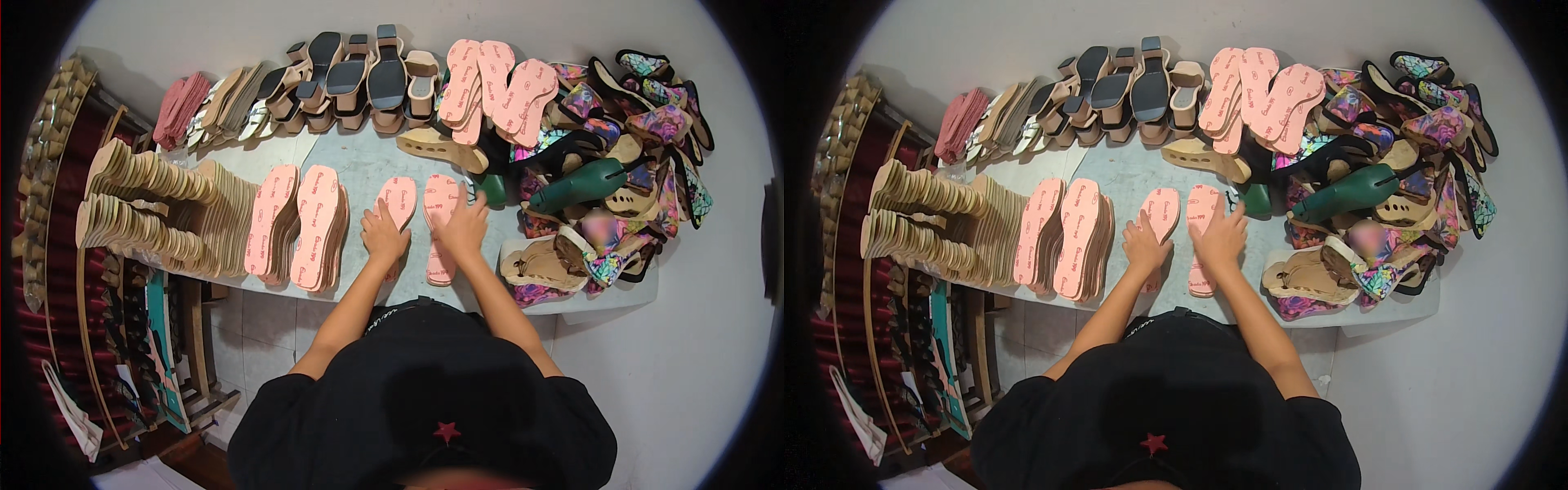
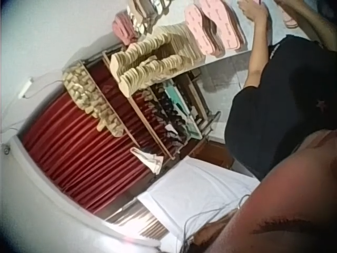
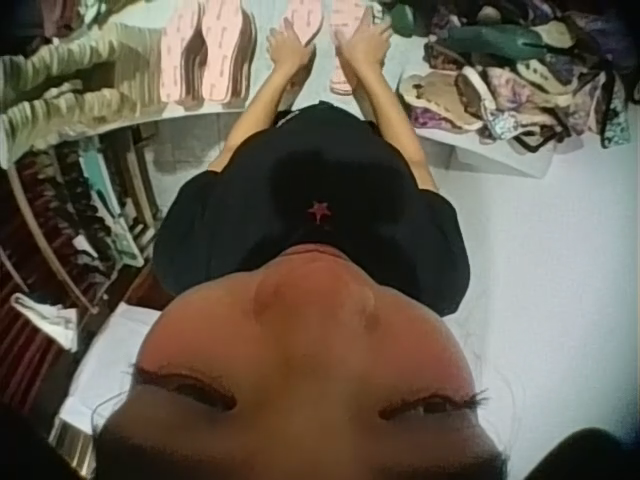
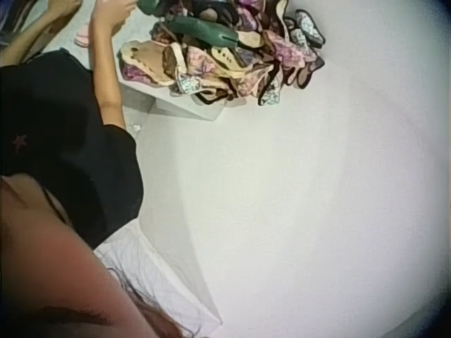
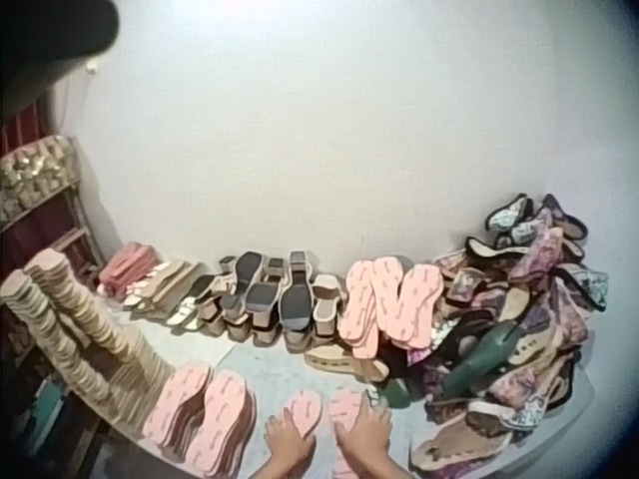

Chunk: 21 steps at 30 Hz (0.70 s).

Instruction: Inspecting and sorting pink shoe insoles on a workbench in a shoe manufacturing facility.

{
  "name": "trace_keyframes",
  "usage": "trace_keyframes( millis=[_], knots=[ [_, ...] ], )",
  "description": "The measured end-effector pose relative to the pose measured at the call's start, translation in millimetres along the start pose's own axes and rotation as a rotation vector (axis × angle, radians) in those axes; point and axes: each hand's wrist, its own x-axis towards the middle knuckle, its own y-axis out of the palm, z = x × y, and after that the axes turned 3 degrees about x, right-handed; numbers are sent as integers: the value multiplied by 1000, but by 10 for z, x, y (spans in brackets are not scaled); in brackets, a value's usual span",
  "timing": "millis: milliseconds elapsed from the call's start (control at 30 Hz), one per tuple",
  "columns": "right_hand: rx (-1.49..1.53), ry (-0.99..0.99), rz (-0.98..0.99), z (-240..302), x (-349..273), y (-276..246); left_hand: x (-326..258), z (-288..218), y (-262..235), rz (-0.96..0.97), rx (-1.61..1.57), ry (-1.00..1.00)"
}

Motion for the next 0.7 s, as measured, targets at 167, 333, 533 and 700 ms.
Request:
trace_keyframes(
  millis=[167, 333, 533, 700],
  knots=[
    [131, -29, -530, -167, 1121, -664, 191, -154, -191, -89, -144, 114],
    [61, 340, -286, -190, 1924, -868, 433, -451, -271, -154, -344, 351],
    [44, 364, -103, -246, 2032, -821, 485, -513, -360, -130, -453, 417],
    [137, 289, -252, -209, 1881, -946, 540, -474, -318, -98, -474, 382]
  ],
)
